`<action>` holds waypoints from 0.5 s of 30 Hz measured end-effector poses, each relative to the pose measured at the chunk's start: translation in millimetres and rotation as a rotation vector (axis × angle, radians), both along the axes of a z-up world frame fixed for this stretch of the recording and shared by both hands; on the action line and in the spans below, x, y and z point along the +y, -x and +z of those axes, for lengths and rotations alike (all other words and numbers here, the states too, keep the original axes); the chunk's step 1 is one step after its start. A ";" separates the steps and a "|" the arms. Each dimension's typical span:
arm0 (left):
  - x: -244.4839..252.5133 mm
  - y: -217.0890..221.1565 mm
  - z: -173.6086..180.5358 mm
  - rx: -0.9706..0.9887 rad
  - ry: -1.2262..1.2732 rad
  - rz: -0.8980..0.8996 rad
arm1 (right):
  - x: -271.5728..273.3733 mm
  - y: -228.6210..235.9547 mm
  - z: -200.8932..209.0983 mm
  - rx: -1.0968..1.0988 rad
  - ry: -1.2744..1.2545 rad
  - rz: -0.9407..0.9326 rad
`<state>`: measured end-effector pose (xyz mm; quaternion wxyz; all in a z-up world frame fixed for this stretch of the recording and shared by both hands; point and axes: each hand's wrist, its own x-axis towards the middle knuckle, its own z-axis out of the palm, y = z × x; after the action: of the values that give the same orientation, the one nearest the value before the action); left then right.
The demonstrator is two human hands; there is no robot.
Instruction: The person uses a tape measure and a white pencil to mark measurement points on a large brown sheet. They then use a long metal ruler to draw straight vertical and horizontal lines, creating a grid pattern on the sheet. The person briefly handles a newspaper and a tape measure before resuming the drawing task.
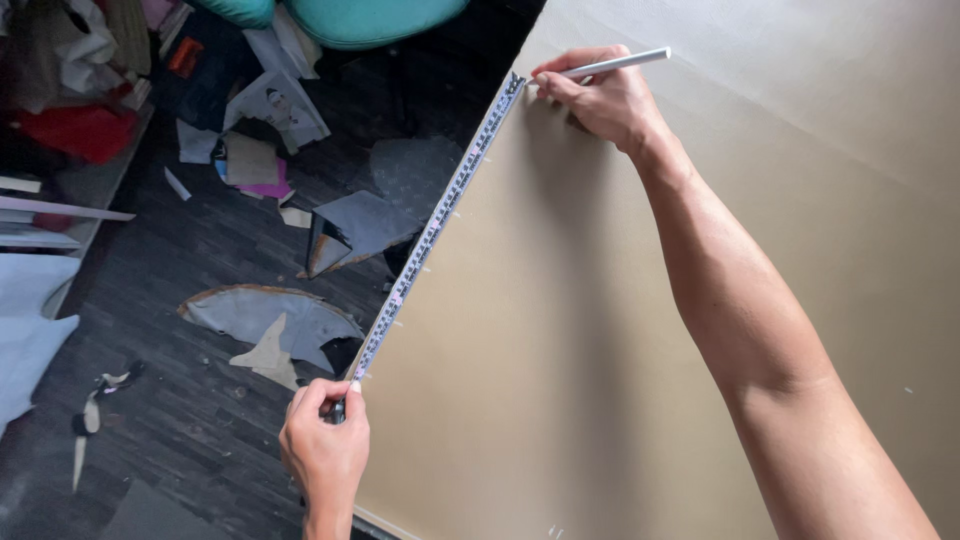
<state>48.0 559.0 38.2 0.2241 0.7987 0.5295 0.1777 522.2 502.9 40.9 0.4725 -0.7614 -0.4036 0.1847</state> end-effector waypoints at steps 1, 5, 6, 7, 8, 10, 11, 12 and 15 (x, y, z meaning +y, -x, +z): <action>3.8 1.1 -1.9 -0.003 0.023 0.014 | -0.2 1.0 -0.2 0.083 -0.102 -0.020; 11.1 10.4 -15.9 -0.028 -0.018 -0.031 | -75.5 32.3 -12.7 0.244 -0.341 -0.151; 11.1 15.8 -18.8 -0.043 -0.048 -0.084 | -109.2 51.7 -16.8 0.246 -0.356 -0.184; 16.3 14.5 -26.4 -0.077 -0.095 -0.125 | -138.5 67.2 -21.1 0.323 -0.371 -0.208; 17.7 16.7 -33.1 -0.055 -0.110 -0.124 | -169.2 87.7 -25.5 0.399 -0.389 -0.231; 8.7 18.1 -49.7 -0.065 -0.036 -0.105 | -242.9 126.1 -25.5 0.466 -0.349 -0.327; -0.9 21.9 -58.7 -0.076 0.064 -0.092 | -281.3 144.3 -26.7 0.481 -0.323 -0.382; -12.2 24.5 -68.7 -0.084 0.165 -0.080 | -316.5 156.6 -28.9 0.496 -0.298 -0.437; -82.0 22.6 -113.4 -0.318 0.305 -0.202 | -413.7 175.1 -35.1 0.500 -0.352 -0.594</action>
<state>25.5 477.0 -75.2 0.4391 0.7665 0.4258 0.1958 347.1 89.2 5.8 0.7113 -0.6840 -0.0653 0.1477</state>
